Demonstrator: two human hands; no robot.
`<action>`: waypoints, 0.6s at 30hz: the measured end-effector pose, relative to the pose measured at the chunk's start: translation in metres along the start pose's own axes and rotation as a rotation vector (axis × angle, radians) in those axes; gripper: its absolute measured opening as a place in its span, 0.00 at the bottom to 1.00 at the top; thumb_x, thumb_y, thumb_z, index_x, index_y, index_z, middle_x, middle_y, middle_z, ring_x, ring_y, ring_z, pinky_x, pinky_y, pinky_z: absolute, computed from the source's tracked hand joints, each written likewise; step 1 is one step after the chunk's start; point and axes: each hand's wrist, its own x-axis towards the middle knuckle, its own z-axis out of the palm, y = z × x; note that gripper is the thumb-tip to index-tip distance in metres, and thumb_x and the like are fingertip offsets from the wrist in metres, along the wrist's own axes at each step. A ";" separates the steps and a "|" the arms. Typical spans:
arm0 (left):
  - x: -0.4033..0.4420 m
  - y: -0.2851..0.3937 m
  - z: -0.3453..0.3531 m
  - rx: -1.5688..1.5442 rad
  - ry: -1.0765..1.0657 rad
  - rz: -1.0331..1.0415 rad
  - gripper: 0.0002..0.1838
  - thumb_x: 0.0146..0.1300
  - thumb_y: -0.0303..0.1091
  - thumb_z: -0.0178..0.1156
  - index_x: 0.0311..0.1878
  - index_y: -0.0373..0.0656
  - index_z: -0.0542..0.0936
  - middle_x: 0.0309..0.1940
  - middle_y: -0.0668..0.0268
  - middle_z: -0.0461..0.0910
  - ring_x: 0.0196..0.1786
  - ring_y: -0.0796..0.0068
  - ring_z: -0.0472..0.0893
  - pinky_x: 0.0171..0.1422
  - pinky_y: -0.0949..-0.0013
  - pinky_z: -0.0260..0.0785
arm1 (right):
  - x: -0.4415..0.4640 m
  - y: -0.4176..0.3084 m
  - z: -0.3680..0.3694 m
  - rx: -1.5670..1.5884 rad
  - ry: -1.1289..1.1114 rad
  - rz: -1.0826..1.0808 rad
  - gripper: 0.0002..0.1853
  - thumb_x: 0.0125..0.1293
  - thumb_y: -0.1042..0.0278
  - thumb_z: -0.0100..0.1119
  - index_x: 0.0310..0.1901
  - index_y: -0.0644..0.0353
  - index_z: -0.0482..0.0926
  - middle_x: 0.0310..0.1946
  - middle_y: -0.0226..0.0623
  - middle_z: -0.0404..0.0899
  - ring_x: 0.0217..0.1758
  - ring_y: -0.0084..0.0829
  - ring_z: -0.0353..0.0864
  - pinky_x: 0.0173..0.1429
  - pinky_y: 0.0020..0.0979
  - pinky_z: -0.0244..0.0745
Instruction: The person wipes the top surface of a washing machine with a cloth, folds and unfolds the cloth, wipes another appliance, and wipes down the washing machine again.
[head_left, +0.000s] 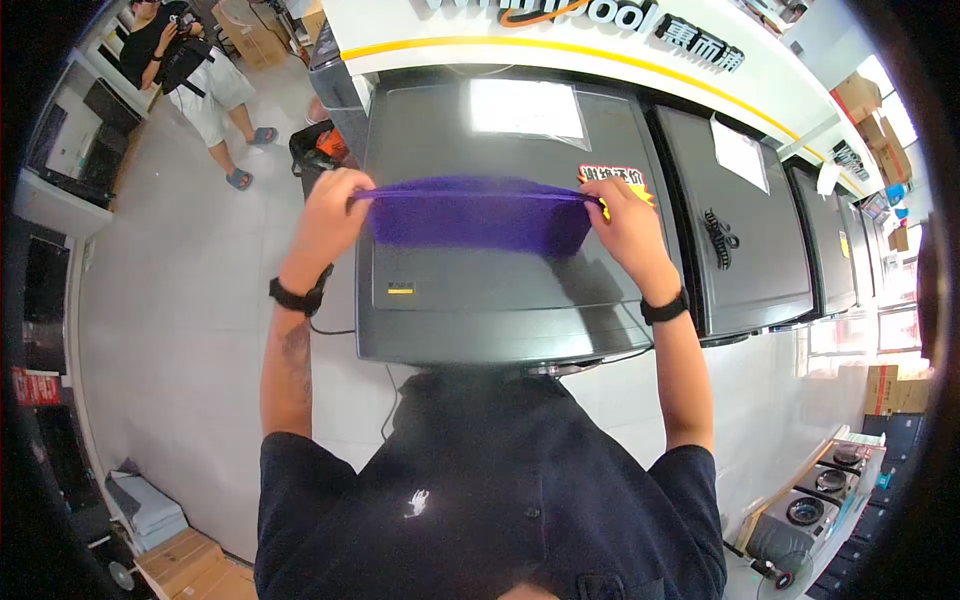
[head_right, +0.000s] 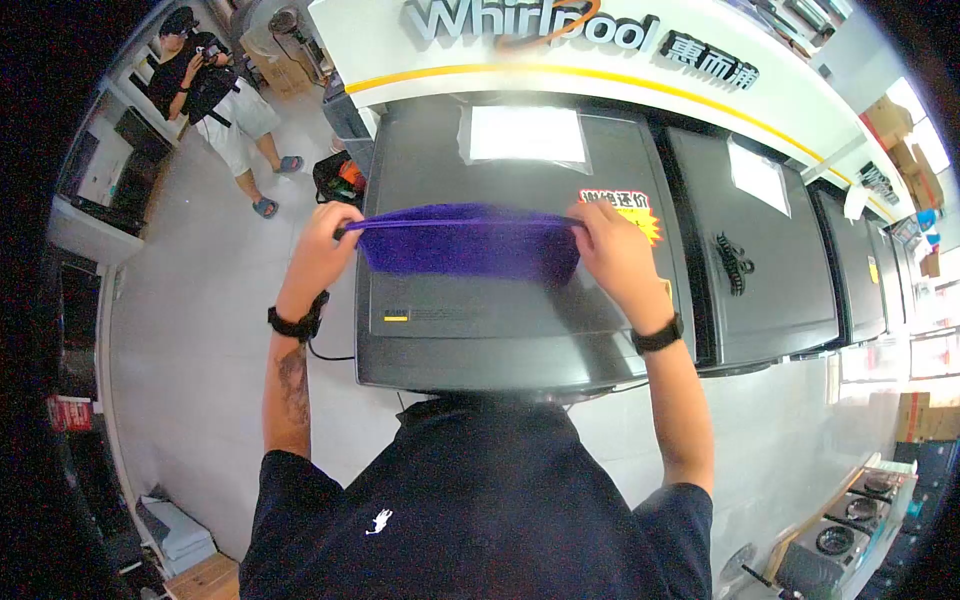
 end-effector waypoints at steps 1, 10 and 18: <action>-0.002 0.010 -0.010 0.032 0.024 0.005 0.08 0.56 0.22 0.62 0.40 0.42 0.79 0.40 0.61 0.80 0.45 0.54 0.77 0.49 0.56 0.72 | 0.000 -0.008 -0.008 -0.007 0.073 -0.022 0.11 0.62 0.75 0.61 0.46 0.56 0.80 0.40 0.40 0.81 0.39 0.45 0.83 0.42 0.42 0.78; -0.092 0.017 0.002 0.136 -0.279 0.025 0.11 0.51 0.20 0.64 0.38 0.43 0.78 0.42 0.62 0.80 0.49 0.55 0.76 0.54 0.56 0.70 | -0.081 -0.009 0.020 -0.030 -0.158 -0.042 0.07 0.59 0.69 0.68 0.40 0.54 0.82 0.39 0.33 0.79 0.44 0.39 0.81 0.44 0.38 0.79; -0.150 0.031 0.015 0.056 -0.257 -0.120 0.12 0.49 0.21 0.66 0.37 0.44 0.78 0.40 0.64 0.79 0.49 0.55 0.76 0.53 0.55 0.70 | -0.140 -0.034 0.029 -0.090 -0.120 0.096 0.08 0.55 0.66 0.73 0.34 0.54 0.84 0.39 0.27 0.81 0.42 0.34 0.80 0.41 0.34 0.79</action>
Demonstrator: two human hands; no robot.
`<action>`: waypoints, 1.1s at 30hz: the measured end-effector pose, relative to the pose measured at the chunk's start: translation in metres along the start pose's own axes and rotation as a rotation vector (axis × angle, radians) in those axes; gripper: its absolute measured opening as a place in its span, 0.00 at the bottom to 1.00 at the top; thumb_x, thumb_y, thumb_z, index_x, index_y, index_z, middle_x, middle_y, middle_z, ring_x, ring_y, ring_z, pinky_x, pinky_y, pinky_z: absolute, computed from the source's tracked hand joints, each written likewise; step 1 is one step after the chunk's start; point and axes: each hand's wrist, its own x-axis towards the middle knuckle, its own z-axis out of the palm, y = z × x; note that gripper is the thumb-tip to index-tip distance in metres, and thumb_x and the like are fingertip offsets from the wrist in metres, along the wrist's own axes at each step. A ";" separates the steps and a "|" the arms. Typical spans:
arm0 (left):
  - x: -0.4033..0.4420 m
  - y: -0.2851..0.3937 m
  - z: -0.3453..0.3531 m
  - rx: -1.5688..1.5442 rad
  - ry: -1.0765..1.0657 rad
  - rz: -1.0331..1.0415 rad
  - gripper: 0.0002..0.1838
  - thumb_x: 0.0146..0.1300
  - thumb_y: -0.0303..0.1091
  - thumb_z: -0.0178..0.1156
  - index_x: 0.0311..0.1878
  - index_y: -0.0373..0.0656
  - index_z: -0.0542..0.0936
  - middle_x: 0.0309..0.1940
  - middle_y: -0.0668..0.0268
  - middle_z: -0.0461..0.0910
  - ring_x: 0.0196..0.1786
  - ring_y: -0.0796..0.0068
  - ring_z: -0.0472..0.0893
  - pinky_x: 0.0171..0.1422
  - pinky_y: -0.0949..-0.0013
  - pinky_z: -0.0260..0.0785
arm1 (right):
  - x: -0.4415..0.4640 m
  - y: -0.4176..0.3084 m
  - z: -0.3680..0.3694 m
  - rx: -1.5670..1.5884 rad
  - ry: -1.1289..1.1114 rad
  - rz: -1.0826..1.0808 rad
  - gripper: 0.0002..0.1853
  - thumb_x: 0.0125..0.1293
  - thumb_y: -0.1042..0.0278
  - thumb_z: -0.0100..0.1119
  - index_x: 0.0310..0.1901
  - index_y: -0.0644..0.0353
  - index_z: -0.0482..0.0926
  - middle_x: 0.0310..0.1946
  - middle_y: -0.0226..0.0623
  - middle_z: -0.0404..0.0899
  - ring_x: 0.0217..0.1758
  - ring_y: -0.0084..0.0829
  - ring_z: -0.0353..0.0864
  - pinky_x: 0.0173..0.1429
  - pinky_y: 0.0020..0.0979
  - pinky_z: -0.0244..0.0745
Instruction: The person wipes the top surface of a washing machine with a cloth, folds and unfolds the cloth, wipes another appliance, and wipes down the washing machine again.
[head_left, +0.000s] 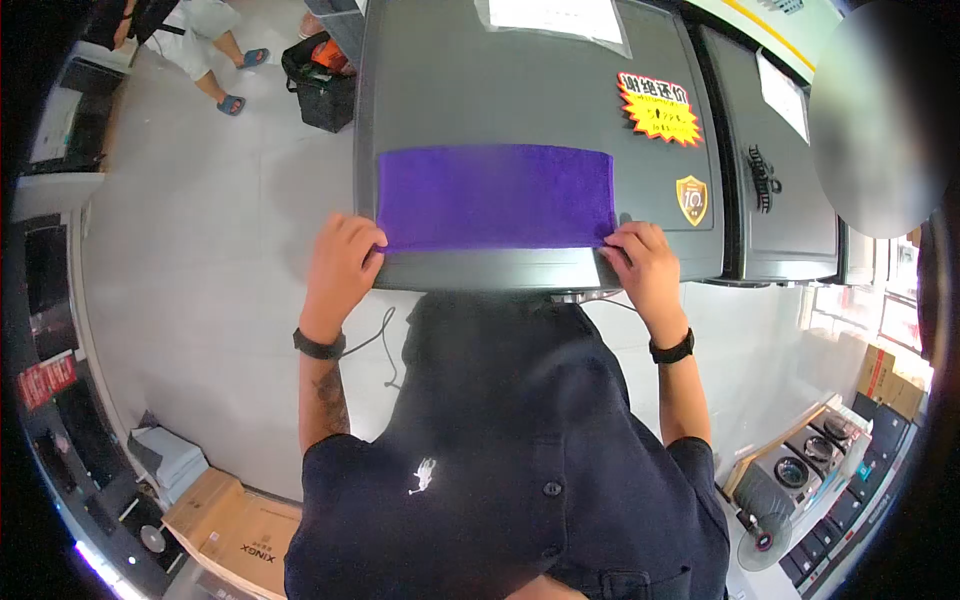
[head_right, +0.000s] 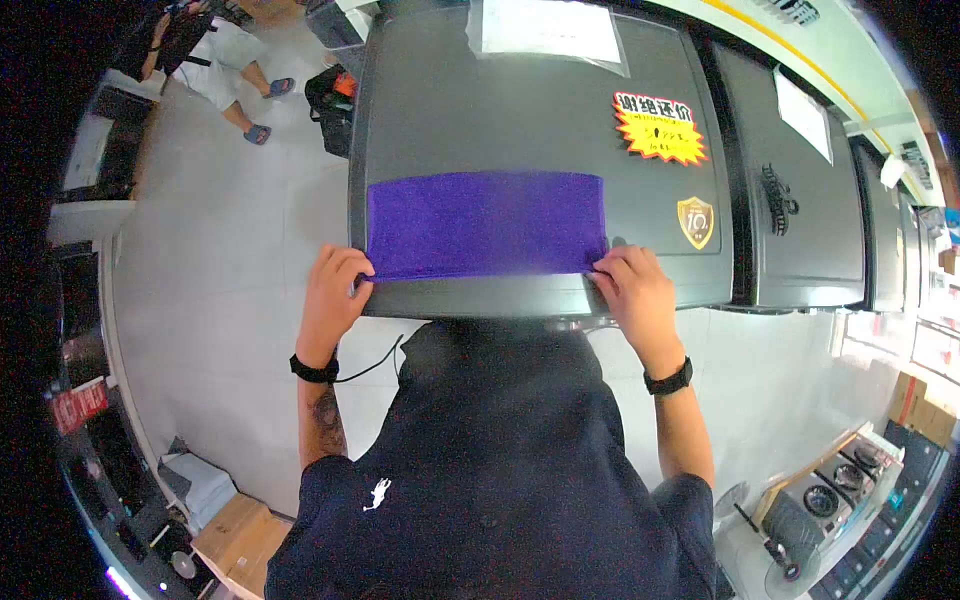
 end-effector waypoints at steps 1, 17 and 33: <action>-0.001 0.001 0.002 0.001 0.007 0.001 0.12 0.49 0.22 0.66 0.38 0.44 0.78 0.40 0.63 0.79 0.49 0.55 0.76 0.53 0.56 0.70 | -0.001 -0.001 -0.002 -0.013 0.002 0.002 0.08 0.55 0.66 0.73 0.35 0.54 0.84 0.39 0.27 0.81 0.43 0.34 0.80 0.41 0.34 0.79; 0.043 0.110 0.089 0.279 -0.162 -0.148 0.29 0.73 0.42 0.51 0.75 0.44 0.64 0.80 0.52 0.52 0.82 0.46 0.48 0.72 0.24 0.50 | 0.052 -0.069 0.054 -0.014 0.020 0.014 0.28 0.65 0.61 0.62 0.64 0.64 0.73 0.67 0.52 0.70 0.73 0.54 0.65 0.75 0.50 0.63; 0.025 0.100 0.053 0.055 -0.219 -0.317 0.33 0.69 0.42 0.56 0.74 0.38 0.64 0.79 0.48 0.51 0.82 0.41 0.46 0.74 0.26 0.47 | 0.013 -0.069 0.021 0.042 -0.273 0.179 0.43 0.63 0.53 0.67 0.73 0.69 0.60 0.76 0.63 0.53 0.79 0.65 0.50 0.79 0.55 0.51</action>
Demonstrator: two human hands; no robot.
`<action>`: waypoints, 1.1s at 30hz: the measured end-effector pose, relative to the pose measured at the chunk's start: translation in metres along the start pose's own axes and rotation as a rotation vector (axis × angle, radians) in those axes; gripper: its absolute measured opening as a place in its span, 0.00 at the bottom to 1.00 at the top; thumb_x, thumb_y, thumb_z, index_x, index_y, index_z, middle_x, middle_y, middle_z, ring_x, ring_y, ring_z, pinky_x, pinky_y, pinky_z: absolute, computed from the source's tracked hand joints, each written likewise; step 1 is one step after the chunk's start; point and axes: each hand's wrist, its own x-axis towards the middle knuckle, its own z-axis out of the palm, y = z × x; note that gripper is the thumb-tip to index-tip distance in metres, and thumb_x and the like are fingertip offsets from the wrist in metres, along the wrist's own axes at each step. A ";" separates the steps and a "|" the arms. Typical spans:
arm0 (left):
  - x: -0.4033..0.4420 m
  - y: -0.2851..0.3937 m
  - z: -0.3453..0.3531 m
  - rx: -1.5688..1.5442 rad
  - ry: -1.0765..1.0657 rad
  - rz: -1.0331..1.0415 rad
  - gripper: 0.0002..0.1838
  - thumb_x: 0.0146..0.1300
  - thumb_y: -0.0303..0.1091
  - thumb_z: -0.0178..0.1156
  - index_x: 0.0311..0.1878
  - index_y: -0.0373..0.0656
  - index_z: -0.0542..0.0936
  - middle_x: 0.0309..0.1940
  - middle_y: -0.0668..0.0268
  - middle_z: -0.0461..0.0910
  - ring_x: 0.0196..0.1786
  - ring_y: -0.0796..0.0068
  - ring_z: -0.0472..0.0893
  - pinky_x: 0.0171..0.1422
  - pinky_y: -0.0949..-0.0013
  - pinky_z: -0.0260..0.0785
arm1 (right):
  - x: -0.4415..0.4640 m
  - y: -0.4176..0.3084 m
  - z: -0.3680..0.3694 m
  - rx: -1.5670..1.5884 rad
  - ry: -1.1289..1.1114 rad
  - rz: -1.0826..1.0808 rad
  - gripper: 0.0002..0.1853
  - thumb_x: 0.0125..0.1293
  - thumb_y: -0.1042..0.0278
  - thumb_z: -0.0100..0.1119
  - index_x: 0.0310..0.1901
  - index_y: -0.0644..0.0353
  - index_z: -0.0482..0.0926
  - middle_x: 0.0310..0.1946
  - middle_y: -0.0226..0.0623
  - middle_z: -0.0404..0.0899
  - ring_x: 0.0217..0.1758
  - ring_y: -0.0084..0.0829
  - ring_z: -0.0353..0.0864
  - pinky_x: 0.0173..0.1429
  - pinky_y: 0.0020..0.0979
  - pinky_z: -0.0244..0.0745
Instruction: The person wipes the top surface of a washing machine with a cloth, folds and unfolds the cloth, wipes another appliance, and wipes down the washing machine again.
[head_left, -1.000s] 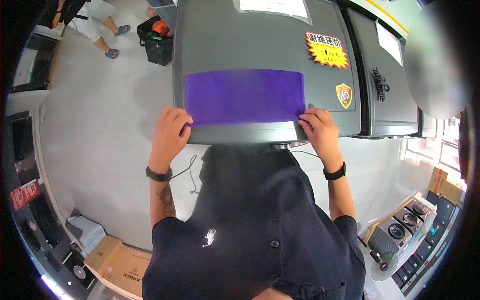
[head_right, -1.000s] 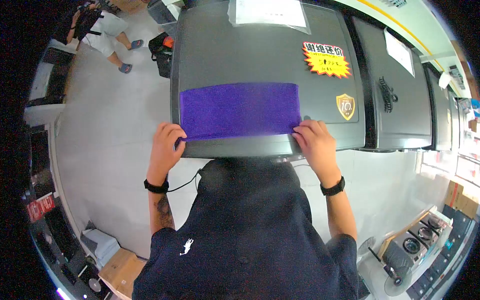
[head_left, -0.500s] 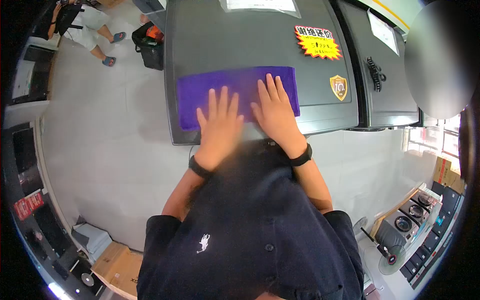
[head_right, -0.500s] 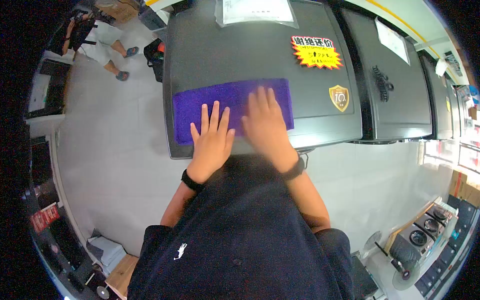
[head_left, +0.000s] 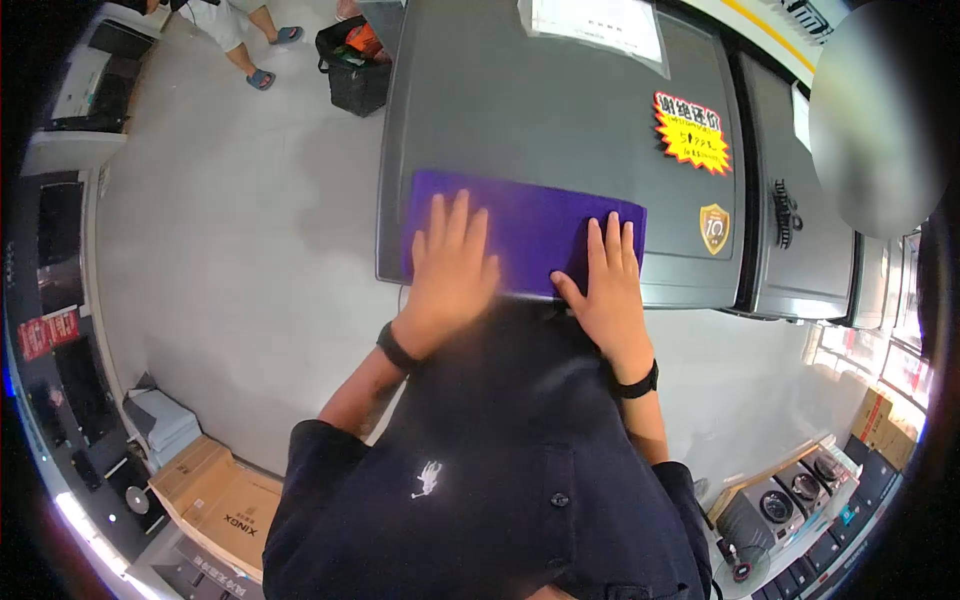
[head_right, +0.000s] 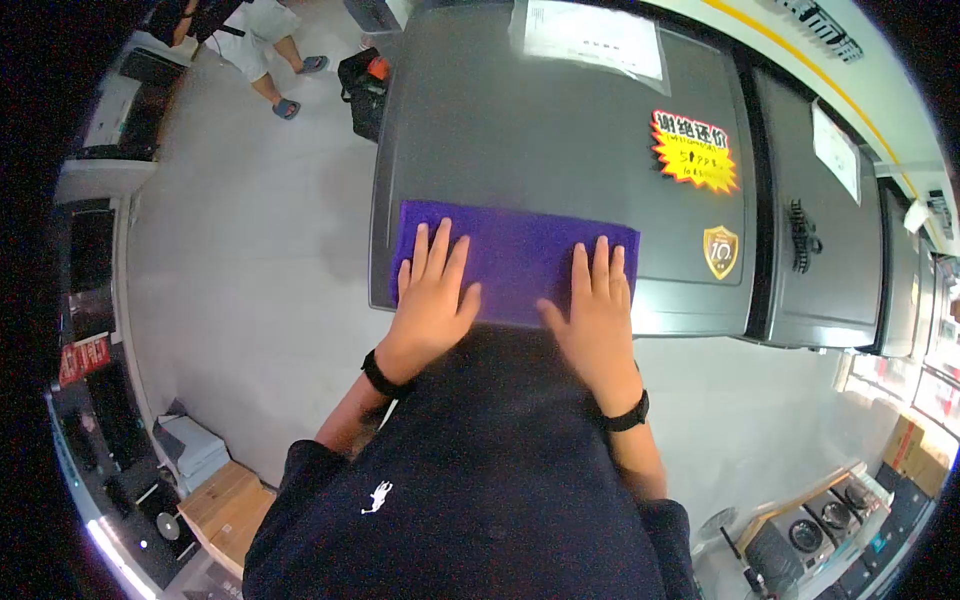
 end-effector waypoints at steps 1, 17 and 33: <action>-0.003 -0.001 0.003 0.032 -0.011 0.003 0.34 0.69 0.42 0.56 0.74 0.38 0.63 0.80 0.47 0.50 0.82 0.40 0.45 0.74 0.25 0.47 | 0.000 0.002 -0.002 -0.008 -0.001 0.006 0.44 0.63 0.53 0.67 0.73 0.69 0.60 0.76 0.64 0.52 0.80 0.65 0.49 0.79 0.56 0.51; 0.034 -0.026 -0.027 0.248 -0.097 0.165 0.48 0.61 0.59 0.65 0.76 0.39 0.61 0.78 0.41 0.51 0.76 0.22 0.52 0.70 0.37 0.66 | 0.055 0.007 -0.009 -0.230 -0.265 0.051 0.52 0.63 0.44 0.65 0.69 0.85 0.55 0.70 0.76 0.57 0.77 0.74 0.50 0.78 0.59 0.53; 0.168 -0.021 -0.039 0.435 -0.138 0.024 0.52 0.62 0.69 0.57 0.79 0.42 0.56 0.79 0.41 0.48 0.73 0.15 0.51 0.66 0.26 0.61 | 0.192 0.013 -0.014 -0.356 -0.194 0.145 0.44 0.66 0.37 0.55 0.66 0.77 0.70 0.69 0.66 0.63 0.75 0.74 0.53 0.73 0.73 0.48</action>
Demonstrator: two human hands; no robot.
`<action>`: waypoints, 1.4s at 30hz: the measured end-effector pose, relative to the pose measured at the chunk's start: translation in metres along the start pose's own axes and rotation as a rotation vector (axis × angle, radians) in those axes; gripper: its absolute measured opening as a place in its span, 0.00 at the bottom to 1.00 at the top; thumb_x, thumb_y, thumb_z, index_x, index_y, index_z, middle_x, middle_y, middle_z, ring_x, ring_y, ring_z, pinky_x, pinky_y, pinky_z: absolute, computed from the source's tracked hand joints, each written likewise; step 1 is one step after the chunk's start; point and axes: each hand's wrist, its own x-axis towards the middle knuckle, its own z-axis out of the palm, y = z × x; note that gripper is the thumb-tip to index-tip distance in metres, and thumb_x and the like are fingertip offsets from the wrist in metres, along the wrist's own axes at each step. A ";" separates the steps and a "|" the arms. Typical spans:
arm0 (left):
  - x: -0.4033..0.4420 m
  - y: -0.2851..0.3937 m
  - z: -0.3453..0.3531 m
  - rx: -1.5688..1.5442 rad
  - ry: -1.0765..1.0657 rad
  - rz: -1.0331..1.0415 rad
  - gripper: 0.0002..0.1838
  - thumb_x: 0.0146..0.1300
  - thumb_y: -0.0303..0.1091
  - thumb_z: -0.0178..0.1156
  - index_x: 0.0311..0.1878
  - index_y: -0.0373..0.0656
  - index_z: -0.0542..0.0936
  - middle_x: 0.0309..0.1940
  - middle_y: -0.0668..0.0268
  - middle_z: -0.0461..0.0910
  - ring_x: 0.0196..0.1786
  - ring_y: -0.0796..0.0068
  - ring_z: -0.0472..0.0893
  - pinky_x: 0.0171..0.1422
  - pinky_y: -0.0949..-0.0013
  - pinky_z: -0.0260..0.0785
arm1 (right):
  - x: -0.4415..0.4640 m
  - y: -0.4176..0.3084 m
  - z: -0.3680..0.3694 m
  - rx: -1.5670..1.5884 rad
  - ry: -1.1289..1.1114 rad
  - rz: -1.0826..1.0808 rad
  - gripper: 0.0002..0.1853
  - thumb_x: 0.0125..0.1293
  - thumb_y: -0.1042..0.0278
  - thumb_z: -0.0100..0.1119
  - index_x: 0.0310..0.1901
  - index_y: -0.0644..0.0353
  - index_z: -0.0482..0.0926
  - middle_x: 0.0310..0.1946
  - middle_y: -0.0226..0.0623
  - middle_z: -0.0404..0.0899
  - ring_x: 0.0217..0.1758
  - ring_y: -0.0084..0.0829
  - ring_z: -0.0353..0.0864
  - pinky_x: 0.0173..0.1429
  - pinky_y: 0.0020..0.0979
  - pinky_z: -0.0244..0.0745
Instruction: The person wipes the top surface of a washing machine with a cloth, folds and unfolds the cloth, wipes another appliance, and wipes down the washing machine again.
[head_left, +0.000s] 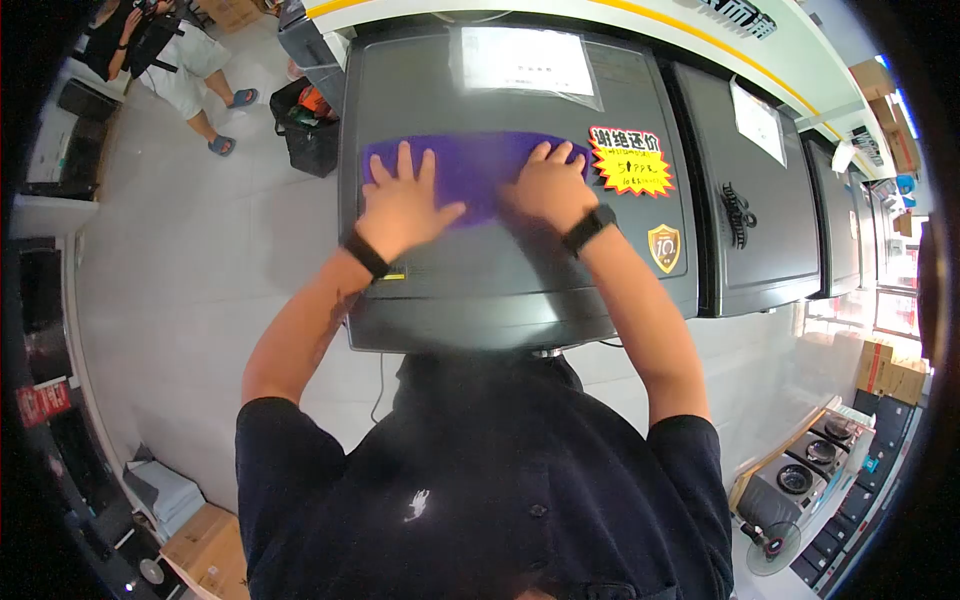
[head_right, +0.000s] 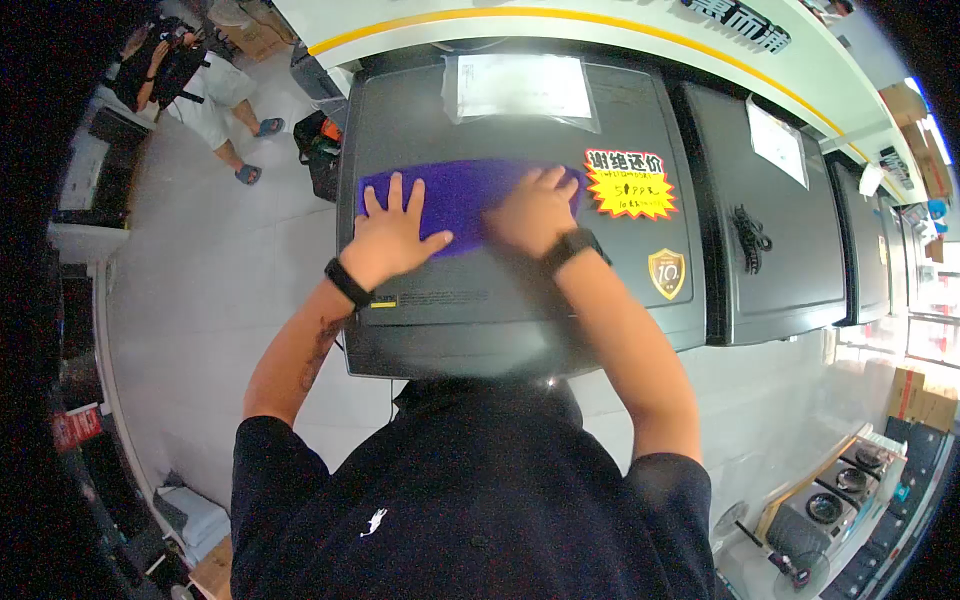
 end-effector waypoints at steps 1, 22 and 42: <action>0.010 0.002 -0.004 0.008 0.003 -0.010 0.52 0.63 0.69 0.56 0.79 0.43 0.55 0.79 0.41 0.48 0.73 0.15 0.51 0.65 0.26 0.61 | 0.010 0.002 -0.001 0.014 0.021 0.023 0.43 0.66 0.37 0.55 0.65 0.76 0.70 0.69 0.65 0.64 0.74 0.74 0.54 0.73 0.74 0.48; 0.054 0.028 -0.022 0.122 -0.276 -0.226 0.58 0.61 0.78 0.45 0.83 0.48 0.42 0.82 0.42 0.37 0.81 0.41 0.51 0.81 0.33 0.37 | 0.034 -0.010 0.009 0.038 -0.045 0.298 0.49 0.67 0.31 0.54 0.77 0.61 0.57 0.80 0.52 0.50 0.83 0.55 0.44 0.82 0.55 0.40; -0.107 0.115 0.042 -0.029 -0.146 -0.305 0.55 0.64 0.76 0.44 0.82 0.44 0.48 0.80 0.38 0.41 0.77 0.19 0.45 0.82 0.39 0.38 | -0.145 0.061 0.064 0.108 -0.033 0.005 0.50 0.68 0.28 0.49 0.81 0.52 0.47 0.82 0.50 0.39 0.85 0.55 0.36 0.82 0.50 0.44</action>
